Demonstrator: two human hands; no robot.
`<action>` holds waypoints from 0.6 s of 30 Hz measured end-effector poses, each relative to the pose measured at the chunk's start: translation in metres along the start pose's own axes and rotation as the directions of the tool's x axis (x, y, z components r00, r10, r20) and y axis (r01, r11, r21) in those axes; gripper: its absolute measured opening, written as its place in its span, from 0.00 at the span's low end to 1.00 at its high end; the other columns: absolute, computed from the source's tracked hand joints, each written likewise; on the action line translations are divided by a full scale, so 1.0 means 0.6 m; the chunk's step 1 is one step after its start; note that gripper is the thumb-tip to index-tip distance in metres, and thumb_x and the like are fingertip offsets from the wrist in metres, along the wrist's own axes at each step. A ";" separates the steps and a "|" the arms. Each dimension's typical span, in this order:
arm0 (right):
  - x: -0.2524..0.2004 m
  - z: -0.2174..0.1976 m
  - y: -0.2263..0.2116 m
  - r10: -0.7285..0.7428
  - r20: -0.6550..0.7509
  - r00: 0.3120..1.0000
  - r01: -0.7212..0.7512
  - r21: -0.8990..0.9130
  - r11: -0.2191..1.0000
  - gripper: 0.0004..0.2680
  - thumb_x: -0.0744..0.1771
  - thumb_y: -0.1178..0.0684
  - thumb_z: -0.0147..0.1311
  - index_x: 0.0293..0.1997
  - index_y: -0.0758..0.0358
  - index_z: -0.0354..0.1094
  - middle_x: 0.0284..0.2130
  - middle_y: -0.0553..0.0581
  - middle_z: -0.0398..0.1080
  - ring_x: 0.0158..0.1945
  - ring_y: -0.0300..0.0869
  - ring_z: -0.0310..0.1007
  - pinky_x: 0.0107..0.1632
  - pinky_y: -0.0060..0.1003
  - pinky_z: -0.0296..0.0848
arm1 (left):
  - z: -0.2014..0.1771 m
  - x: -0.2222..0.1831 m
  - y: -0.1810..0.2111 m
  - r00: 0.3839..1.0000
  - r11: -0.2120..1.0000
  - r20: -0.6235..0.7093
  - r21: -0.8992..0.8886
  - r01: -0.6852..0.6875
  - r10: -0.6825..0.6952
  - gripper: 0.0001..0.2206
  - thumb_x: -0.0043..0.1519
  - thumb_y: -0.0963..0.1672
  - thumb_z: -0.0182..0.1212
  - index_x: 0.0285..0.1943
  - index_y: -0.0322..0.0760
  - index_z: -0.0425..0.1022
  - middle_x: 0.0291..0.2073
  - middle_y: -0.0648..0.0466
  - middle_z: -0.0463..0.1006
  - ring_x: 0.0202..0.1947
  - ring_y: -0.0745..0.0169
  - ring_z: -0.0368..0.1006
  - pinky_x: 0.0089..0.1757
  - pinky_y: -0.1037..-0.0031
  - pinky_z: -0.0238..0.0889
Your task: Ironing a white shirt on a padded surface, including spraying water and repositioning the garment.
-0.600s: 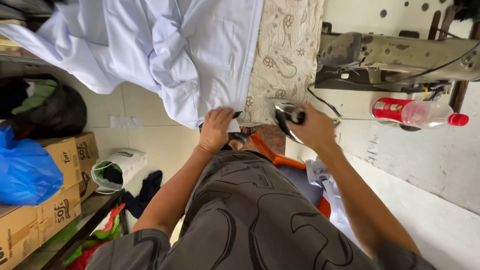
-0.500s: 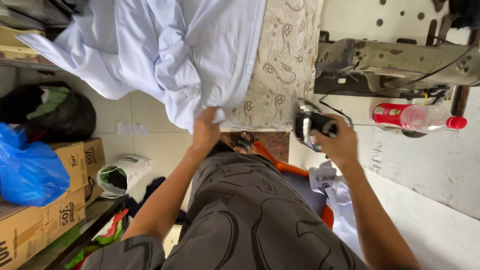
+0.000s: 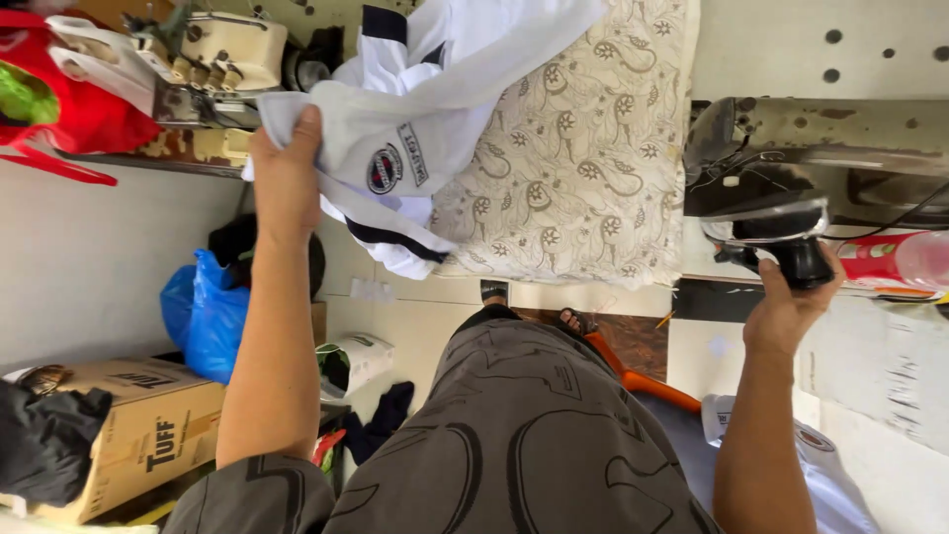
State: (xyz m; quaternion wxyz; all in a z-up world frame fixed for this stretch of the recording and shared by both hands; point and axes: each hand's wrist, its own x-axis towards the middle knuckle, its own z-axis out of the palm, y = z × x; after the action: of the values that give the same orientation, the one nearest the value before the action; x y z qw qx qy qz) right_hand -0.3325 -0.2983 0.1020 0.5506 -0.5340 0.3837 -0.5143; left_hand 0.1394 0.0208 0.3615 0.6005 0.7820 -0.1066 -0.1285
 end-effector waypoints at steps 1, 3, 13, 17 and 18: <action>-0.003 0.002 -0.012 -0.001 0.000 1.000 0.001 0.005 1.000 0.23 0.66 0.74 0.54 0.62 0.50 0.57 0.59 0.60 0.61 0.61 0.48 0.62 0.62 0.41 0.68 | -0.011 -0.009 0.013 1.000 1.000 -0.002 0.002 -0.004 0.004 0.16 0.61 0.52 0.62 0.47 0.39 0.77 0.38 0.59 0.80 0.42 0.67 0.76 0.44 0.74 0.72; -0.010 0.008 -0.036 0.034 0.036 0.999 -0.032 -0.038 0.999 0.22 0.68 0.72 0.54 0.63 0.49 0.56 0.61 0.59 0.61 0.62 0.48 0.63 0.63 0.42 0.70 | -0.035 -0.025 0.037 0.991 0.987 0.027 -0.092 -0.131 0.134 0.08 0.65 0.48 0.62 0.43 0.40 0.76 0.35 0.58 0.79 0.40 0.62 0.78 0.40 0.72 0.74; -0.116 0.064 -0.055 0.253 -0.393 0.884 -0.420 -0.431 0.799 0.30 0.65 0.49 0.64 0.73 0.61 0.47 0.60 0.59 0.63 0.59 0.45 0.71 0.52 0.40 0.74 | -0.231 -0.082 0.001 0.889 0.892 -0.067 0.035 -0.451 0.453 0.11 0.79 0.41 0.65 0.46 0.37 0.67 0.37 0.56 0.68 0.40 0.66 0.69 0.39 0.70 0.65; -0.231 0.323 -0.195 0.281 0.005 0.960 -0.234 -0.541 0.808 0.26 0.64 0.61 0.60 0.68 0.52 0.50 0.61 0.55 0.58 0.62 0.46 0.60 0.59 0.42 0.71 | -0.326 -0.169 0.004 0.828 0.825 -0.028 0.113 -0.554 0.560 0.08 0.79 0.40 0.58 0.59 0.22 0.74 0.47 0.42 0.74 0.48 0.53 0.72 0.52 0.63 0.69; -0.279 0.414 -0.281 0.583 0.232 0.779 -0.364 -0.589 0.721 0.35 0.61 0.62 0.60 0.74 0.45 0.41 0.69 0.54 0.53 0.72 0.48 0.53 0.63 0.44 0.72 | -0.351 -0.197 0.006 0.790 0.776 -0.010 0.197 -0.599 0.613 0.11 0.80 0.39 0.55 0.62 0.16 0.73 0.51 0.34 0.74 0.51 0.44 0.72 0.56 0.60 0.68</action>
State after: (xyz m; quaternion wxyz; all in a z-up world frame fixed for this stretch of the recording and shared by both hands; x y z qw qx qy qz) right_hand -0.1473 -0.0699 0.2798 0.5691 -0.6348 0.5110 -0.1095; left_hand 0.0971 0.2496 0.4254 0.5388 0.7620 -0.3418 0.1107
